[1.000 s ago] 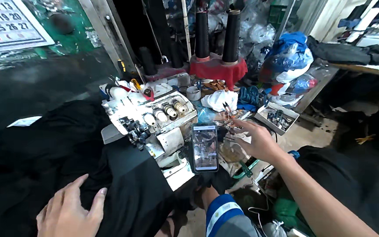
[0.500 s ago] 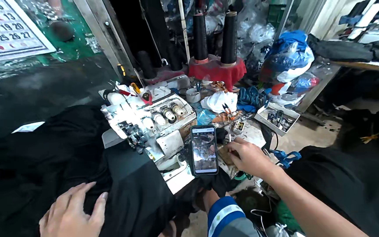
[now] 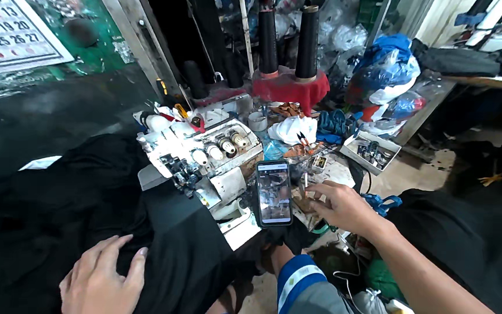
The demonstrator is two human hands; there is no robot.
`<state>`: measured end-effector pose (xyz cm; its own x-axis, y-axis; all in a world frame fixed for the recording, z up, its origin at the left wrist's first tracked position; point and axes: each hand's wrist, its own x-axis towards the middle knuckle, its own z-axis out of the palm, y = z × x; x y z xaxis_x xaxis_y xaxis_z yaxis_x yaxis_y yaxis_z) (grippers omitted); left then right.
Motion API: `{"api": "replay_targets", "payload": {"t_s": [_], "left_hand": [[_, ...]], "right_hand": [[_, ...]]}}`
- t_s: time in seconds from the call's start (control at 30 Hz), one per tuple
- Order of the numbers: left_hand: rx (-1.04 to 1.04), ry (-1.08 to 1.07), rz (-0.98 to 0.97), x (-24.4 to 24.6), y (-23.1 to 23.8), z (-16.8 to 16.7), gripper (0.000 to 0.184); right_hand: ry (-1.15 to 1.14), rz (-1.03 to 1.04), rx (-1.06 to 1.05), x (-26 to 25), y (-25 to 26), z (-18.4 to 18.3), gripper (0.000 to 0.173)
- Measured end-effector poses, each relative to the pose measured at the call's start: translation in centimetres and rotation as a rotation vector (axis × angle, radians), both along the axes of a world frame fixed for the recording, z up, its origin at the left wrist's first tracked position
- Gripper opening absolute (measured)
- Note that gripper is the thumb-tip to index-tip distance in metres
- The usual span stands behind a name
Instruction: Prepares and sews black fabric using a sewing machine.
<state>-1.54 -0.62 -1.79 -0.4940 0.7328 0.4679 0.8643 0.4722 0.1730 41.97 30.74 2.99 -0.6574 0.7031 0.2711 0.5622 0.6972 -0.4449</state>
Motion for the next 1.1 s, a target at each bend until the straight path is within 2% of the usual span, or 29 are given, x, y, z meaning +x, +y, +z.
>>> {"api": "replay_targets", "payload": {"t_s": [0.1, 0.23, 0.37, 0.5, 0.57, 0.6, 0.7, 0.8, 0.9, 0.97, 1.0, 1.1], "left_hand": [[0.002, 0.001, 0.021, 0.7, 0.1, 0.5, 0.052], [0.012, -0.155, 0.065, 6.4, 1.1, 5.2, 0.045], [0.000, -0.113, 0.060, 5.6, 0.9, 4.3, 0.048], [0.010, 0.009, 0.042, 1.0, 0.1, 0.5, 0.050], [0.039, -0.019, 0.066, 2.5, 0.3, 1.7, 0.049], [0.045, -0.043, 0.071, 3.2, 0.4, 2.3, 0.048], [0.013, 0.006, 0.035, 0.8, 0.1, 0.2, 0.052], [0.000, 0.027, 0.036, 0.1, 0.0, -0.2, 0.052], [0.000, -0.010, 0.044, 1.0, 0.0, 0.6, 0.051], [0.011, -0.064, 0.070, 3.2, 0.5, 2.5, 0.048], [0.033, -0.037, 0.079, 3.3, 0.6, 2.3, 0.049], [0.102, 0.149, 0.083, 0.2, 0.2, -1.8, 0.052]], "right_hand": [[0.040, -0.026, -0.058, 0.7, -1.0, 0.1, 0.030], [0.126, -0.041, -0.025, 1.1, -1.5, 0.1, 0.025], [0.088, -0.067, 0.045, -1.8, 1.1, 4.3, 0.021], [-0.360, -0.095, -0.077, -6.6, 6.1, 7.4, 0.038], [-0.466, -0.046, -0.071, -8.6, 7.4, 7.7, 0.038], [-0.475, -0.007, -0.051, -9.3, 8.0, 7.5, 0.035], [-0.458, 0.097, -0.062, -11.1, 8.5, 7.4, 0.034], [-0.424, 0.158, -0.079, -12.0, 8.7, 7.2, 0.034], [-0.461, 0.204, -0.122, -11.7, 8.8, 8.0, 0.034], [-0.409, 0.235, -0.137, -10.9, 9.0, 8.6, 0.039], [-0.382, 0.244, -0.135, -10.3, 9.1, 8.8, 0.041], [-0.288, 0.219, -0.132, -8.5, 8.2, 10.1, 0.037]]}}
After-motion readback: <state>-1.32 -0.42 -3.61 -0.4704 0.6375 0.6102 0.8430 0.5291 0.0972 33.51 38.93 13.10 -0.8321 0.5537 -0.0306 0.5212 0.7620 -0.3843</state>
